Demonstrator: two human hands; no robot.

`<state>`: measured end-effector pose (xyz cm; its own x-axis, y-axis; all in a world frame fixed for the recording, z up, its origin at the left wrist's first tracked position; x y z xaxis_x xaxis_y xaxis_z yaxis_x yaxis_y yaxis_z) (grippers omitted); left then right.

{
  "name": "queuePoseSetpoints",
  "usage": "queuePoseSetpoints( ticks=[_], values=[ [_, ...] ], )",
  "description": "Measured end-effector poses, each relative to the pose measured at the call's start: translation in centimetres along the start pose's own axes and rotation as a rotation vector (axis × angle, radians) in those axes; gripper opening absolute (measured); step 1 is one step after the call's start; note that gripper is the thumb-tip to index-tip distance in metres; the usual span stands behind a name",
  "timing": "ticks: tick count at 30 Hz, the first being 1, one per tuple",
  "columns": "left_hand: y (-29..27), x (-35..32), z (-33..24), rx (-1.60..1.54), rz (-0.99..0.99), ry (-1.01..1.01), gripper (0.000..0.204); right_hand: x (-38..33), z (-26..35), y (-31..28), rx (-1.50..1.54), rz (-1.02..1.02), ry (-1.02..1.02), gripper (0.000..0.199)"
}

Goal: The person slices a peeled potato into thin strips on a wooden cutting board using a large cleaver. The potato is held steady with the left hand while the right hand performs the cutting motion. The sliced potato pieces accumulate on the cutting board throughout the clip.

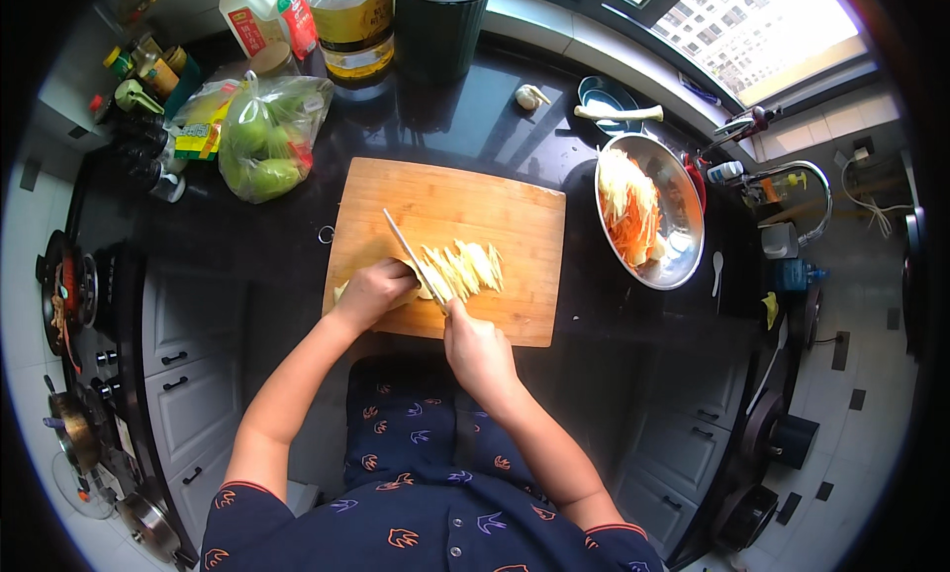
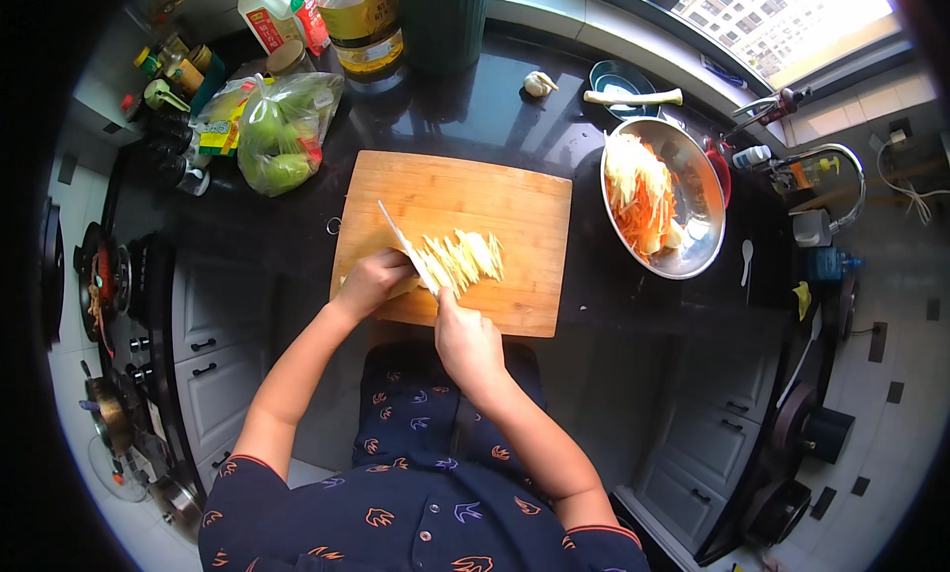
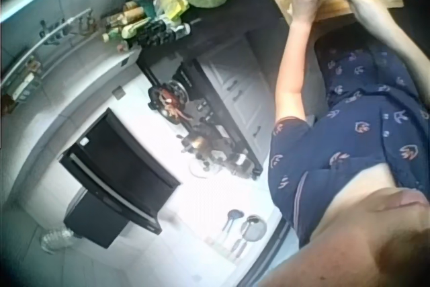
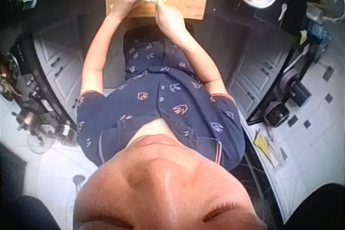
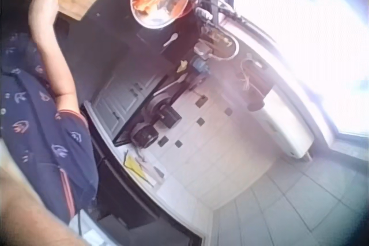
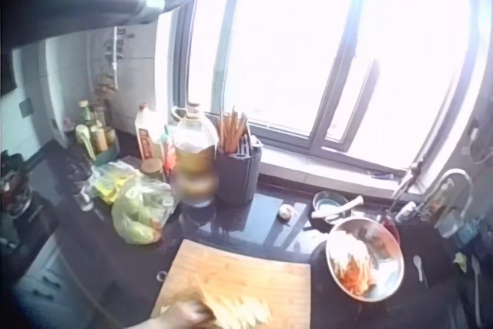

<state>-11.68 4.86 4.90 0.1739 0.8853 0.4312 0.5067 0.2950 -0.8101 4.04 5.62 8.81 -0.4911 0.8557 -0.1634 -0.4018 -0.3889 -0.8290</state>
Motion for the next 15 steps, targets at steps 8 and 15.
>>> queuePoseSetpoints(
  ticks=[8,15],
  values=[
    [0.1,0.7,-0.1,-0.055,0.054,-0.019,0.014,1.1,0.3,0.6,-0.010,-0.030,-0.034,0.018],
    [0.5,0.3,0.6,-0.062,0.036,-0.053,0.016,0.2,0.0,1.0,-0.035,-0.014,-0.004,0.014]
  ],
)
Point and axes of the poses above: each hand's wrist, its own x-axis towards the middle knuckle, its own y-axis out of the palm, z = x × y, the point moved 8 cm from there along x, towards the middle knuckle, and after that the axes turned 4 degrees about -z, right-handed, at the moved point
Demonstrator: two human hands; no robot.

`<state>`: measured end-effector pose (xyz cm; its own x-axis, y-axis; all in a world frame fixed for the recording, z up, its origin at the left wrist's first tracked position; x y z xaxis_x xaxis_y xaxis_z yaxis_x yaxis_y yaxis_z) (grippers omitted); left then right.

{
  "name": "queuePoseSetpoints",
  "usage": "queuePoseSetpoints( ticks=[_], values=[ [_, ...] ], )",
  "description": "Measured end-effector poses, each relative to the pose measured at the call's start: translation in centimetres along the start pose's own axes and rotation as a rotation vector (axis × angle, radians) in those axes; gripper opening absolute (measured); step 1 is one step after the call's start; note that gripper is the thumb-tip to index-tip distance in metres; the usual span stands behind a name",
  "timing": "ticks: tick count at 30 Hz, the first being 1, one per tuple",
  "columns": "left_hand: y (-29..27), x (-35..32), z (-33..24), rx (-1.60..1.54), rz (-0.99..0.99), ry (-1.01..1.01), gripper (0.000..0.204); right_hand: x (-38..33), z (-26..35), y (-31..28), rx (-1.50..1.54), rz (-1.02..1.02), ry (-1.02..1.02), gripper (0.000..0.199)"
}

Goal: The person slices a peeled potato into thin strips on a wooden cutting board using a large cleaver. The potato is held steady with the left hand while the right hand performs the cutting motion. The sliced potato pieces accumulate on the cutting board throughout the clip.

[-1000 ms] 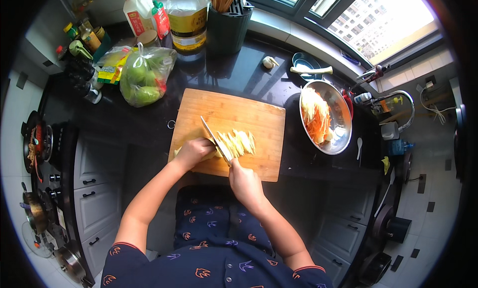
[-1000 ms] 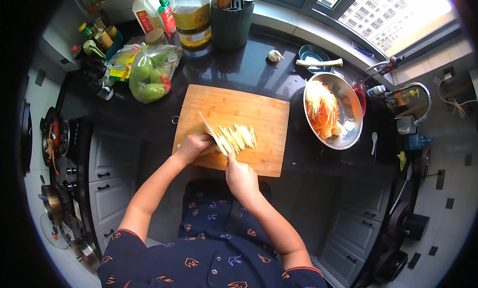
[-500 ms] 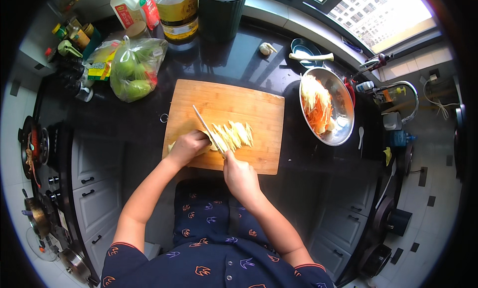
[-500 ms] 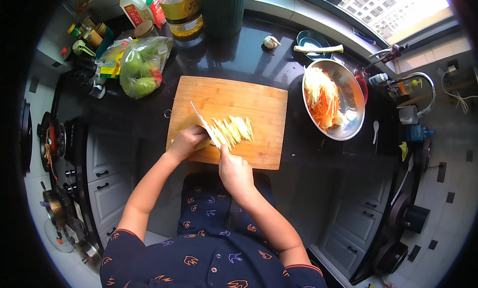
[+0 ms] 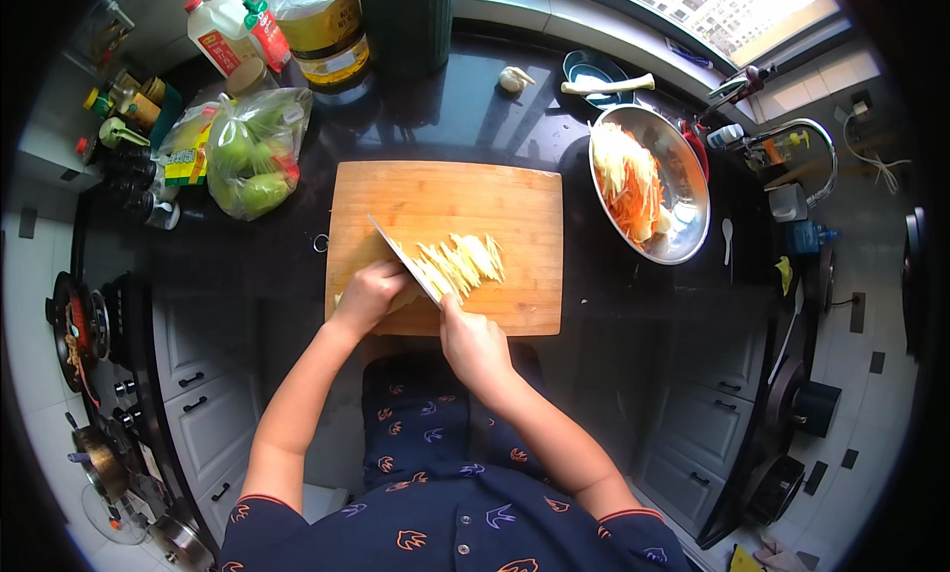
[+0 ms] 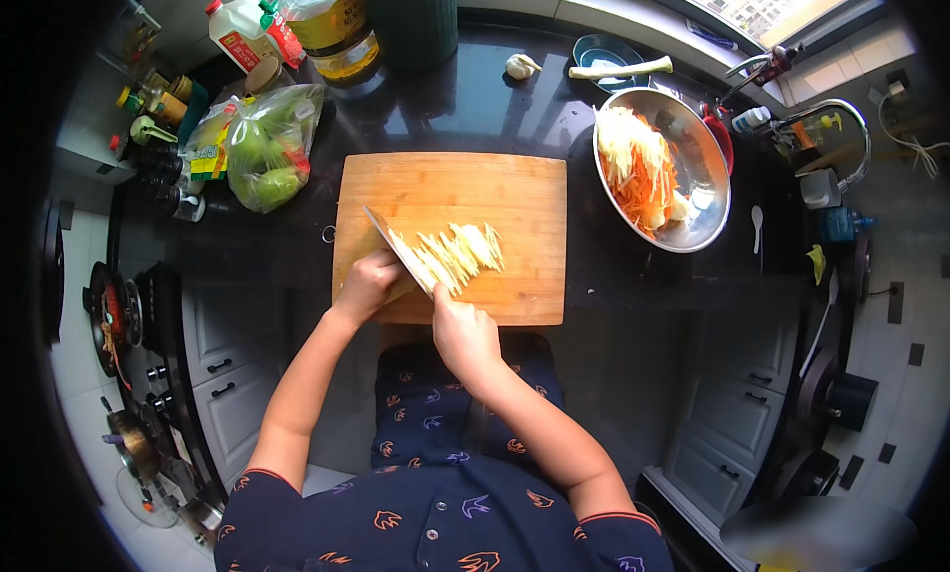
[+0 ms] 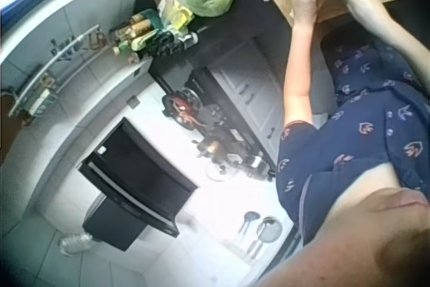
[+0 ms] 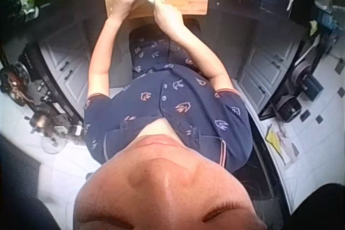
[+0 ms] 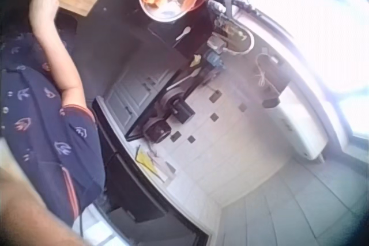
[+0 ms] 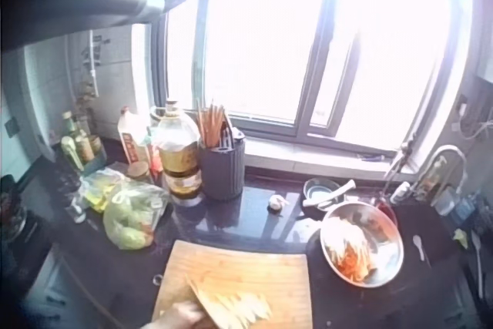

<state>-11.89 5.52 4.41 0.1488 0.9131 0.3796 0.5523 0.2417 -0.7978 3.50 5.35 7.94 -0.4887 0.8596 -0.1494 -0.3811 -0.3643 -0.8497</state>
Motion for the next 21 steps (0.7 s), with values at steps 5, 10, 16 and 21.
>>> queuePoseSetpoints(
  ticks=[5,10,16,21],
  values=[
    [-0.7,0.5,-0.8,-0.017,-0.037,0.004,0.014,0.9,-0.7,-0.5,0.102,-0.076,-0.061,0.014],
    [0.0,-0.1,0.0,-0.001,-0.016,-0.037,0.016,-0.2,-0.4,-1.0,0.103,-0.005,0.014,0.017],
    [-0.2,-0.2,-0.3,0.062,-0.021,-0.001,0.013,0.8,-0.3,0.5,0.056,-0.057,-0.027,0.013],
    [-0.8,-0.1,-1.8,0.126,-0.024,-0.031,0.011,1.4,-1.5,0.4,0.104,-0.057,-0.008,0.013]
  ],
)
Point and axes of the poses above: each hand's wrist, its own x-axis towards the middle knuckle, its own y-axis out of the palm, z = x × y, the point moved 8 cm from there along x, towards the middle knuckle, and after that the axes turned 4 degrees about -z, right-handed, at the moved point
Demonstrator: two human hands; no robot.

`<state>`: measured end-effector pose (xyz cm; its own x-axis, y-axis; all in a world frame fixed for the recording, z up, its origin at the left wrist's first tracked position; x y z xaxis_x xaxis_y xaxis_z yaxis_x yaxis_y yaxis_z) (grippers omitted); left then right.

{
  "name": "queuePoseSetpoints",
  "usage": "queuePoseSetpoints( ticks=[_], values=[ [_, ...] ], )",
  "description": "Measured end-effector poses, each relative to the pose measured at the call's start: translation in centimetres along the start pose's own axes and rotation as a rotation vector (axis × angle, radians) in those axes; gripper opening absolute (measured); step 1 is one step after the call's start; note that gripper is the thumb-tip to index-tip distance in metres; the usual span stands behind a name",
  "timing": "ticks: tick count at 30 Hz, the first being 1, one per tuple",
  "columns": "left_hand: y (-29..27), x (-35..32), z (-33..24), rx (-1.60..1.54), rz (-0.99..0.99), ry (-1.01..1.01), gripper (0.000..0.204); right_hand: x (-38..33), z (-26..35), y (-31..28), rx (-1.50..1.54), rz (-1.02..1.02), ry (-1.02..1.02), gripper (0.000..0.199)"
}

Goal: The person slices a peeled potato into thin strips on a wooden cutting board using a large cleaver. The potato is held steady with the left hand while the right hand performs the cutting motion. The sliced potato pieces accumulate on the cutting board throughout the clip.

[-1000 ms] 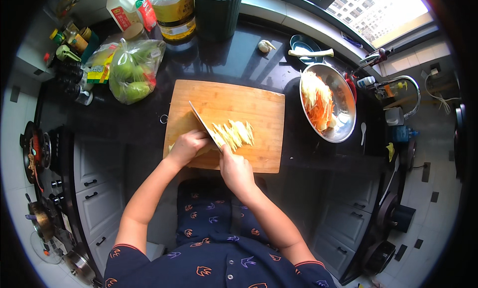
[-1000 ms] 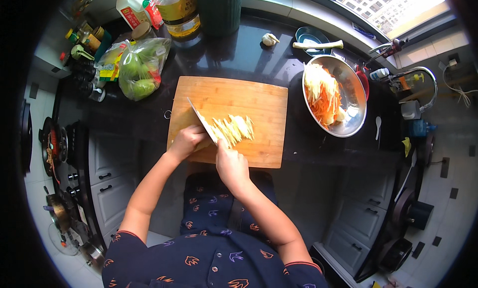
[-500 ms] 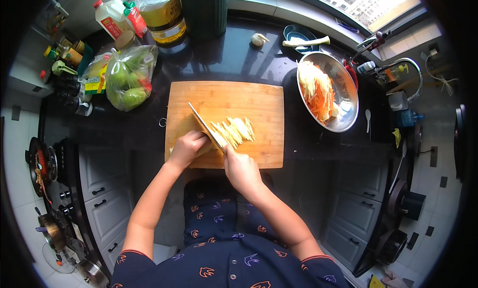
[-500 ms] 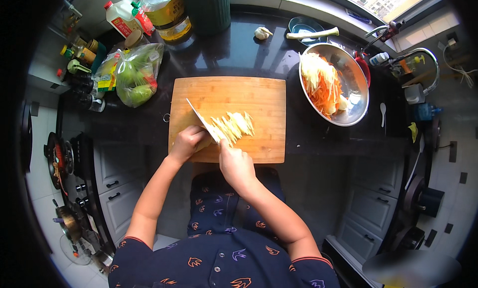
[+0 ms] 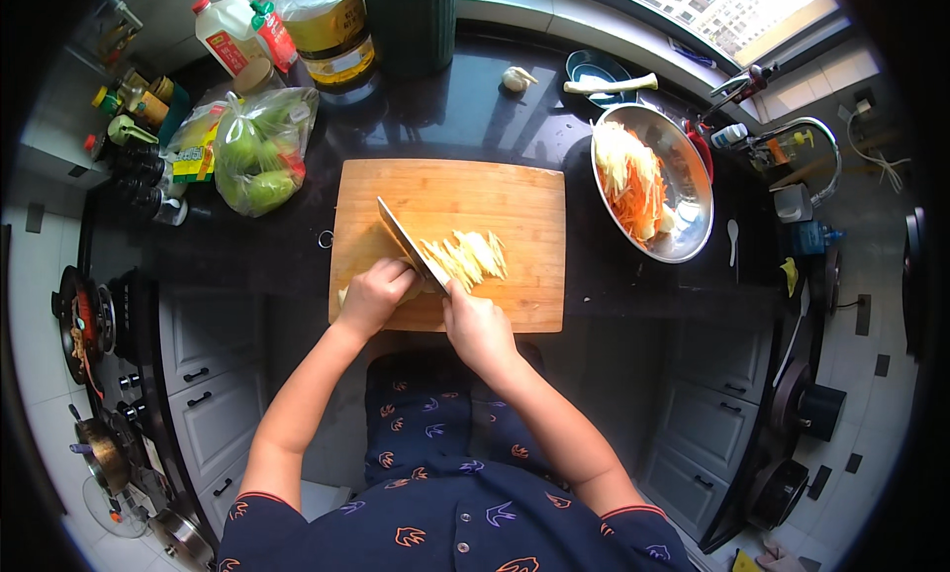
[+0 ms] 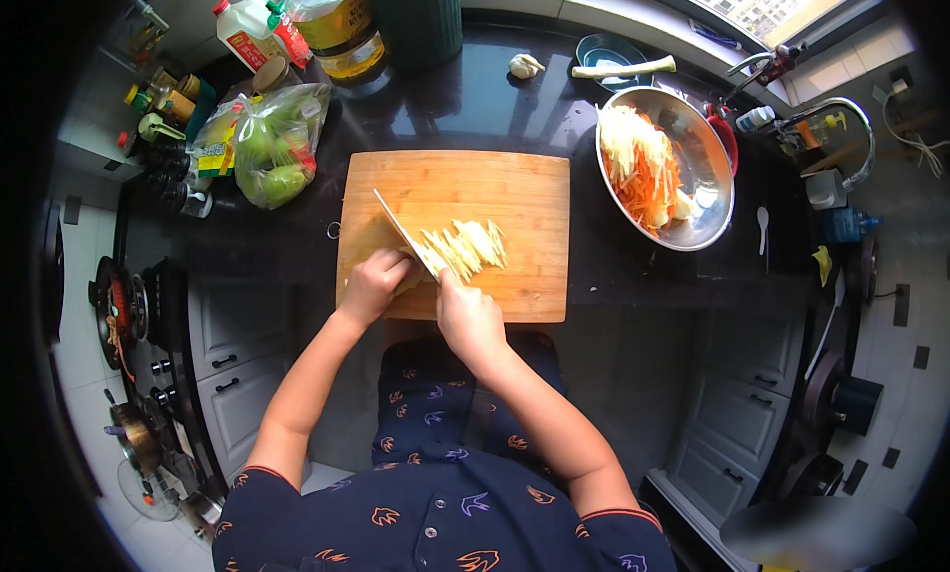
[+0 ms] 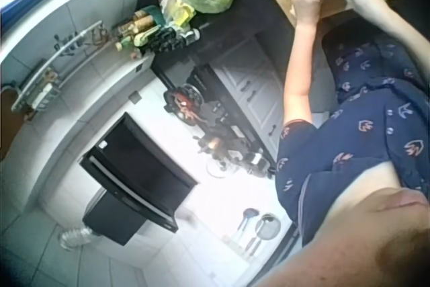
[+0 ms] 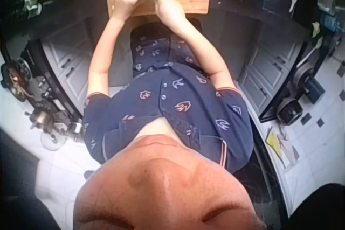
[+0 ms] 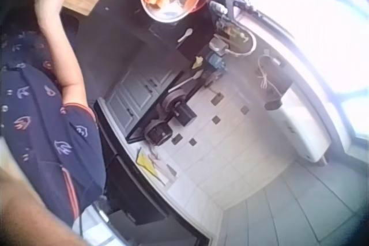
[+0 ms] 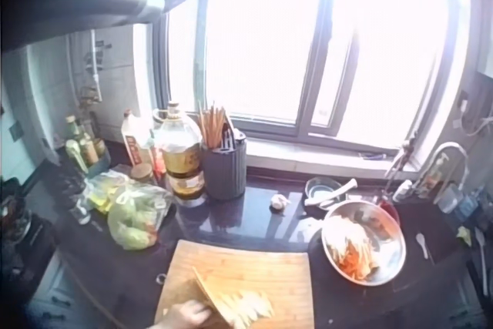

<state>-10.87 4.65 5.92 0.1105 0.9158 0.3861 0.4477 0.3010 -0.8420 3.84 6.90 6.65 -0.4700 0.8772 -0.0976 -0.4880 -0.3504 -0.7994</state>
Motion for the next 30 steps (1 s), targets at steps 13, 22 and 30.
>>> queuePoseSetpoints(
  ticks=[13,22,30],
  values=[
    [1.1,-0.2,1.9,-0.147,0.085,-0.008,0.020,-0.8,1.3,-1.2,-0.088,0.092,-0.018,0.013],
    [0.8,-0.1,1.9,-0.158,0.075,-0.011,0.019,-0.7,1.5,-1.8,-0.024,0.059,-0.037,0.014],
    [0.5,0.5,1.6,-0.146,0.049,0.006,0.014,-0.7,0.3,0.0,-0.041,0.045,0.017,0.015]
  ],
)
Point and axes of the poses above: each hand's wrist, its own x-axis towards the middle knuckle, its own y-axis out of the palm, z = x × y, the point moved 8 cm from there along x, towards the middle knuckle, and after that the axes turned 4 degrees about -z, right-handed, at the moved point
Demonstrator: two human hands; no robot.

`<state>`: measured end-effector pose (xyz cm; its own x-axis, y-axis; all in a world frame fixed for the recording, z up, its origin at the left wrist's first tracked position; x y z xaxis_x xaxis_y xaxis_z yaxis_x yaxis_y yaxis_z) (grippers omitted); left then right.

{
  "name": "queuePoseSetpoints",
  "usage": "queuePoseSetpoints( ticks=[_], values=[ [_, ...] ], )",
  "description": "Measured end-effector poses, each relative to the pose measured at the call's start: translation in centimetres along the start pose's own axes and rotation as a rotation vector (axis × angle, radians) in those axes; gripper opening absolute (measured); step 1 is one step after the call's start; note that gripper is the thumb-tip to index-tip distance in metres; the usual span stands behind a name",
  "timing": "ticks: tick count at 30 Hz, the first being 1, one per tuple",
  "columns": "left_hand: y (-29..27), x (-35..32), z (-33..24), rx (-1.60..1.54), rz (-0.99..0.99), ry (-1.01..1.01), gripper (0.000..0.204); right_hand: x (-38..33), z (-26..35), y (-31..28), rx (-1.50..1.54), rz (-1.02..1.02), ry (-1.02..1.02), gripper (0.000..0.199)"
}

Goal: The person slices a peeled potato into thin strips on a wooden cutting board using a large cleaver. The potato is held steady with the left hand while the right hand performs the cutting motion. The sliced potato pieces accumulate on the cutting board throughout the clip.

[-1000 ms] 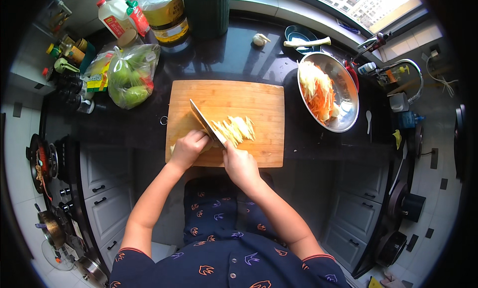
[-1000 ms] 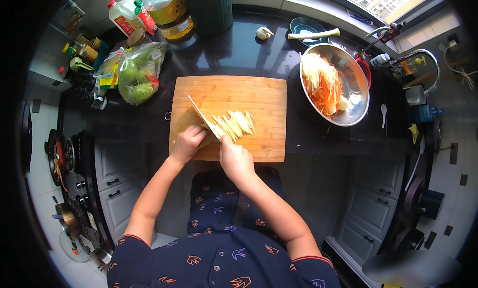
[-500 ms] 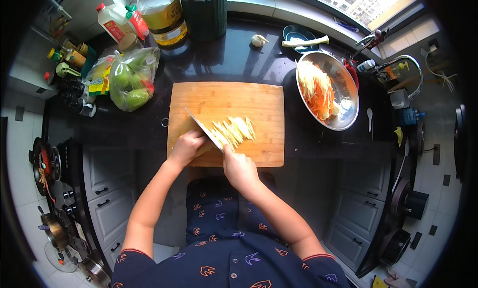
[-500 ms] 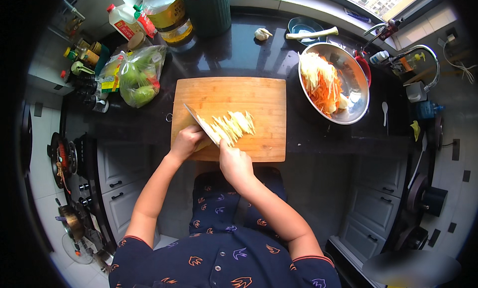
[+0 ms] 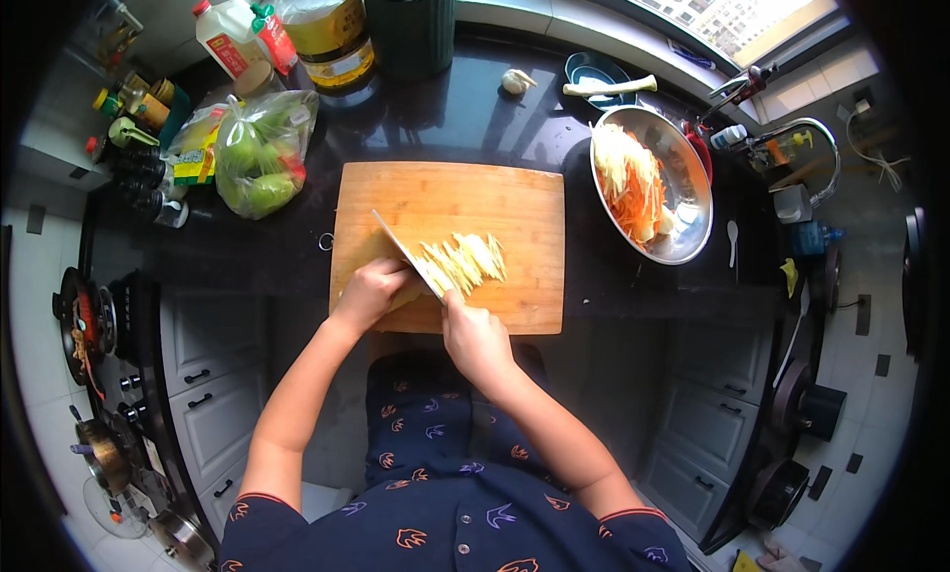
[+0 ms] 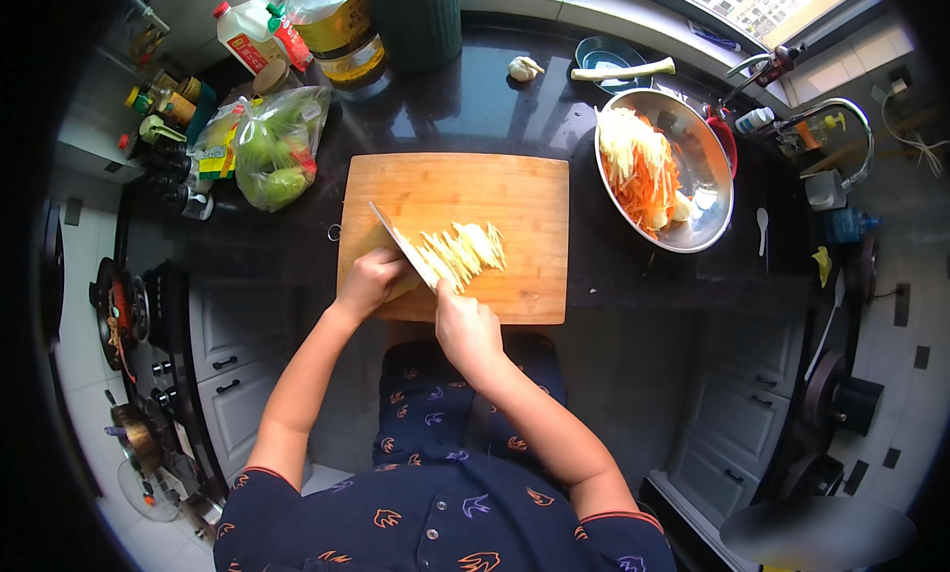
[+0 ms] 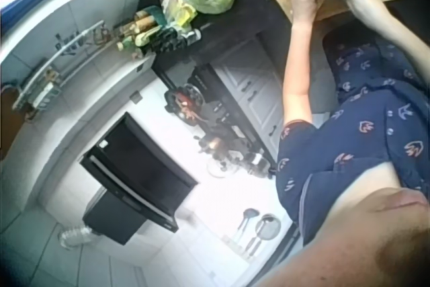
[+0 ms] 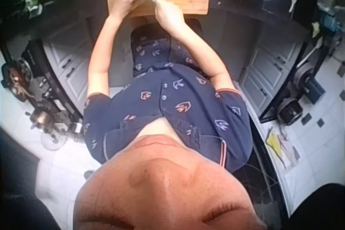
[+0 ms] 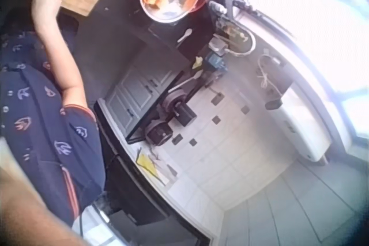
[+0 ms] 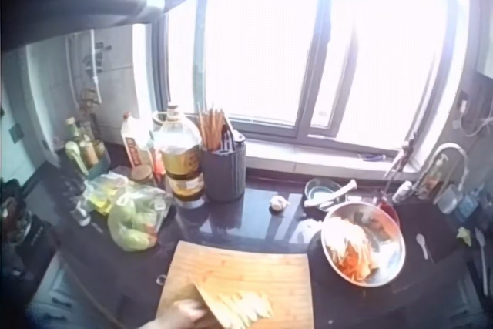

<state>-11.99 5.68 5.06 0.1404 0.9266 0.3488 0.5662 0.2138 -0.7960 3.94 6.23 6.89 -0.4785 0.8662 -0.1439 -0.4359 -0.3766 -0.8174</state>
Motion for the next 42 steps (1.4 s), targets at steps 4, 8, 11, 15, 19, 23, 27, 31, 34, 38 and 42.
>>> queuePoseSetpoints(
  ticks=[4,8,11,15,19,23,27,31,34,38,42],
  values=[
    [0.0,-0.4,0.0,-0.010,-0.009,0.014,0.013,0.9,0.0,-0.8,0.112,-0.048,-0.052,0.014],
    [0.1,-0.7,0.0,-0.005,-0.007,-0.025,0.013,0.3,0.7,-2.2,0.096,0.017,0.005,0.014],
    [0.1,-0.7,0.0,-0.006,-0.018,-0.033,0.013,-0.4,0.9,-2.2,0.089,0.029,0.017,0.014],
    [-0.2,-0.2,-0.4,0.009,-0.003,-0.003,0.014,0.3,0.2,-0.2,0.038,0.041,0.028,0.013],
    [-0.1,-0.6,-0.1,0.011,0.010,-0.013,0.014,0.7,0.6,-0.3,0.053,0.024,0.000,0.012],
    [0.2,-0.7,0.1,-0.023,0.000,-0.043,0.015,0.0,0.9,-1.5,0.073,0.032,0.009,0.012],
    [-0.1,-0.7,-0.1,-0.013,-0.016,-0.020,0.014,-0.4,0.4,-0.4,0.056,0.015,0.035,0.013],
    [-0.5,-0.4,-0.5,-0.010,-0.030,0.009,0.015,0.1,0.4,0.0,0.032,-0.007,0.005,0.012],
    [-0.4,-0.6,-0.4,-0.002,0.005,-0.033,0.016,0.1,0.5,-0.9,0.062,-0.006,-0.020,0.012],
    [-0.2,-0.8,-0.2,-0.017,-0.018,-0.054,0.016,-0.3,1.0,-1.3,0.077,0.013,-0.010,0.012],
    [-0.2,-0.7,0.0,0.016,0.016,-0.041,0.016,-0.2,0.5,0.7,0.009,0.011,-0.002,0.013]
  ],
)
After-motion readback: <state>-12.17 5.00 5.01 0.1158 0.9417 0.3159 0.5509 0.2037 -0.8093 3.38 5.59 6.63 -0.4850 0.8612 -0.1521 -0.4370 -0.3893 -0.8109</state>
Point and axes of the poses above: each hand's wrist, its own x-axis towards the middle knuckle, its own y-axis out of the palm, z = x × y, the point moved 8 cm from there along x, towards the middle knuckle, and after that the axes turned 4 degrees about -z, right-handed, at the moved point
